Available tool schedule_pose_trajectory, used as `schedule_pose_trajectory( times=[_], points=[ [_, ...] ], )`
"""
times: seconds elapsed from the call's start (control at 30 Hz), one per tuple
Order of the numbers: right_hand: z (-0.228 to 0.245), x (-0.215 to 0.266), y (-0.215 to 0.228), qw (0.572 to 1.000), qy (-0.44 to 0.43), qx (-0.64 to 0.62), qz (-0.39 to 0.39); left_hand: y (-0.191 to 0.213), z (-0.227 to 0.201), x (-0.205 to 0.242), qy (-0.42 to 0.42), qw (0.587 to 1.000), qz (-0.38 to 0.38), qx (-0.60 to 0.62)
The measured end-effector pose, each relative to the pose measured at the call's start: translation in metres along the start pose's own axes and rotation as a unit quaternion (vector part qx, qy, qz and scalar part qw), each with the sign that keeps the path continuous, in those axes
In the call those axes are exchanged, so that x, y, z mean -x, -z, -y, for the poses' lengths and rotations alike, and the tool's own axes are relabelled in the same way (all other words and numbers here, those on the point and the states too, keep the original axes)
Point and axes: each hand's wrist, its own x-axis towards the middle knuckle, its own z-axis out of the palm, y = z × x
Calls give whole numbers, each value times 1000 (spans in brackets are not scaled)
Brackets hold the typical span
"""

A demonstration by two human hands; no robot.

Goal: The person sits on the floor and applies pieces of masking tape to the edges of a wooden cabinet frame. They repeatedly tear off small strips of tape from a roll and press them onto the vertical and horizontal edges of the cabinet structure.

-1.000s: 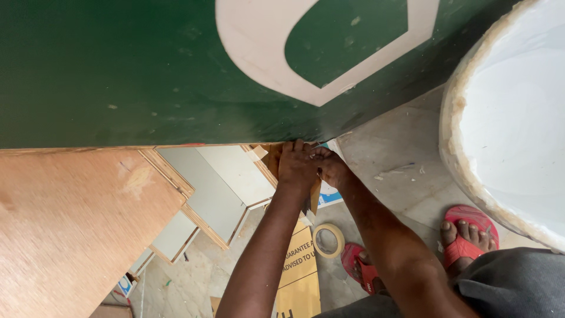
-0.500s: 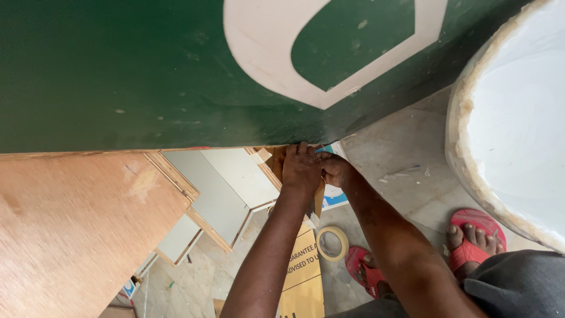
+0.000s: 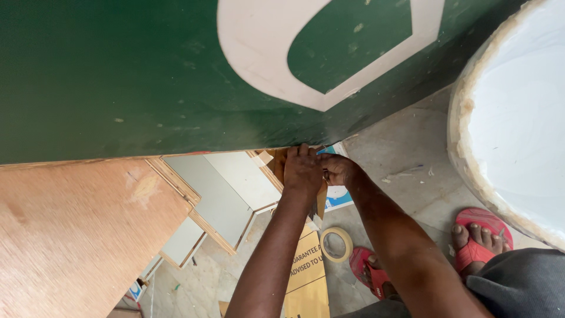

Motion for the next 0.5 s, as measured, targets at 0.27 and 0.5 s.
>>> schedule_pose_trajectory(
  times=[0.27, 0.5],
  points=[
    [6, 38, -44, 998, -4, -57, -9, 2, 0, 0, 4, 1000, 23, -2],
    [-20, 20, -21, 980, 137, -94, -107, 11, 2, 5, 8, 1000, 14, 9]
  ],
)
